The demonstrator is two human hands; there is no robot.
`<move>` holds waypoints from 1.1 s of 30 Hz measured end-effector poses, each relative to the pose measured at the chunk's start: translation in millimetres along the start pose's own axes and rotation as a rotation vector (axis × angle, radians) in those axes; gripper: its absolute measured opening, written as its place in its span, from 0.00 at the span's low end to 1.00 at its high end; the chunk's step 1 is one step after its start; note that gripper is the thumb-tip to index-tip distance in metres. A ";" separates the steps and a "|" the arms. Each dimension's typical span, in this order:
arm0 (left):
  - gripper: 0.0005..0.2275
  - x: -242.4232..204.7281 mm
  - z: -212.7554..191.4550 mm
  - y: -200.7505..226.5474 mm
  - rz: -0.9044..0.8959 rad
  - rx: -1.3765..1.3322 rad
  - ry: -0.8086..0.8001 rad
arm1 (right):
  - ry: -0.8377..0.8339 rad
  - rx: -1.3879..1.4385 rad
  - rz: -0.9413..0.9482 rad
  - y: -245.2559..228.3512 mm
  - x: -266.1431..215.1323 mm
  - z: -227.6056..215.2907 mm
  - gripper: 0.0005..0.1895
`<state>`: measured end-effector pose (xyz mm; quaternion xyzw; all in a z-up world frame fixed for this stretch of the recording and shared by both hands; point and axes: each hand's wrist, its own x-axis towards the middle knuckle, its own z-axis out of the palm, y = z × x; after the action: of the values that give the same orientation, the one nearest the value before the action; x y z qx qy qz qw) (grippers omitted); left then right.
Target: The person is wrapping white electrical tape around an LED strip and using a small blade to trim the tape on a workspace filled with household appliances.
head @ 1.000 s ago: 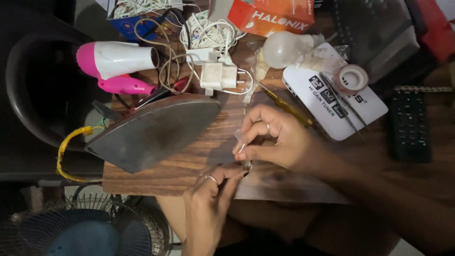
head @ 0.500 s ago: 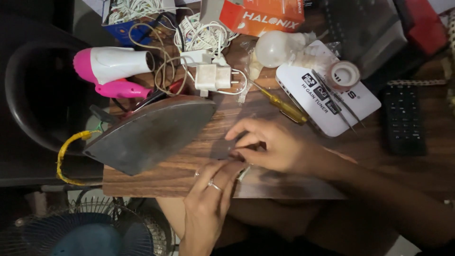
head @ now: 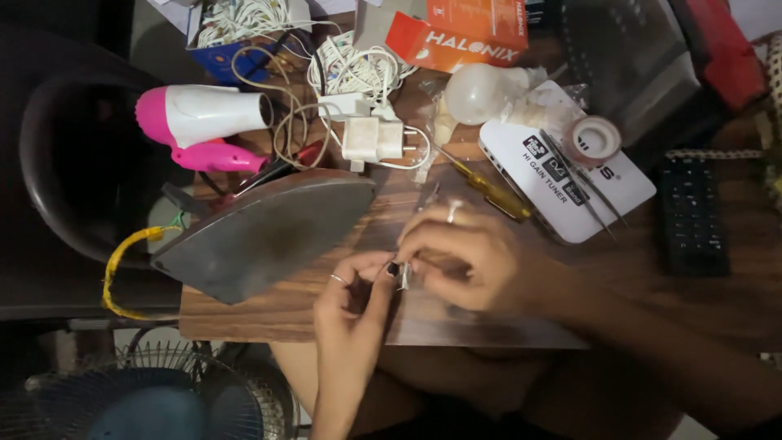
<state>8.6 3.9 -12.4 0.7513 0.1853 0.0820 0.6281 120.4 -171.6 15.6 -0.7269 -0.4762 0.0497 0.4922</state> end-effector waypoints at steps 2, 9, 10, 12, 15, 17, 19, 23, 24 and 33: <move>0.06 2.8 -1.1 -3.2 -0.021 -0.054 -0.009 | -0.004 -0.006 -0.026 5.4 -1.7 4.9 0.10; 0.13 10.9 -4.4 -4.3 -0.210 -0.435 -0.096 | 0.016 -0.057 -0.111 8.1 0.0 6.9 0.11; 0.13 12.4 -5.0 -4.8 -0.211 -0.437 -0.096 | 0.014 -0.058 -0.110 9.5 -0.7 6.7 0.11; 0.15 15.4 -6.9 -5.4 -0.368 -0.578 -0.112 | -0.003 -0.064 -0.118 12.0 -1.6 6.5 0.13; 0.15 16.1 -10.1 -8.0 -0.459 -0.656 -0.128 | -0.010 -0.035 -0.100 11.1 -1.7 5.1 0.11; 0.15 15.3 -12.7 -15.4 -0.457 -0.658 -0.136 | -0.029 -0.024 -0.094 10.3 -3.8 4.3 0.09; 0.16 15.9 -13.0 -16.5 -0.448 -0.661 -0.146 | -0.046 -0.016 -0.092 12.1 -5.3 4.4 0.07; 0.15 16.4 -9.0 -5.8 -0.438 -0.666 -0.155 | -0.081 0.017 -0.090 8.4 -4.3 3.8 0.13; 0.14 16.4 -7.3 -3.6 -0.442 -0.663 -0.150 | -0.051 0.029 -0.069 5.0 -3.5 2.8 0.17; 0.11 14.8 1.8 -10.2 -0.352 -0.576 -0.128 | 0.071 -0.025 0.038 17.3 -7.0 16.4 0.17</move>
<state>21.0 9.4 -24.4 0.5031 0.2417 -0.0260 0.8293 118.9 -167.0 -8.8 -0.7432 -0.4450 0.0272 0.4988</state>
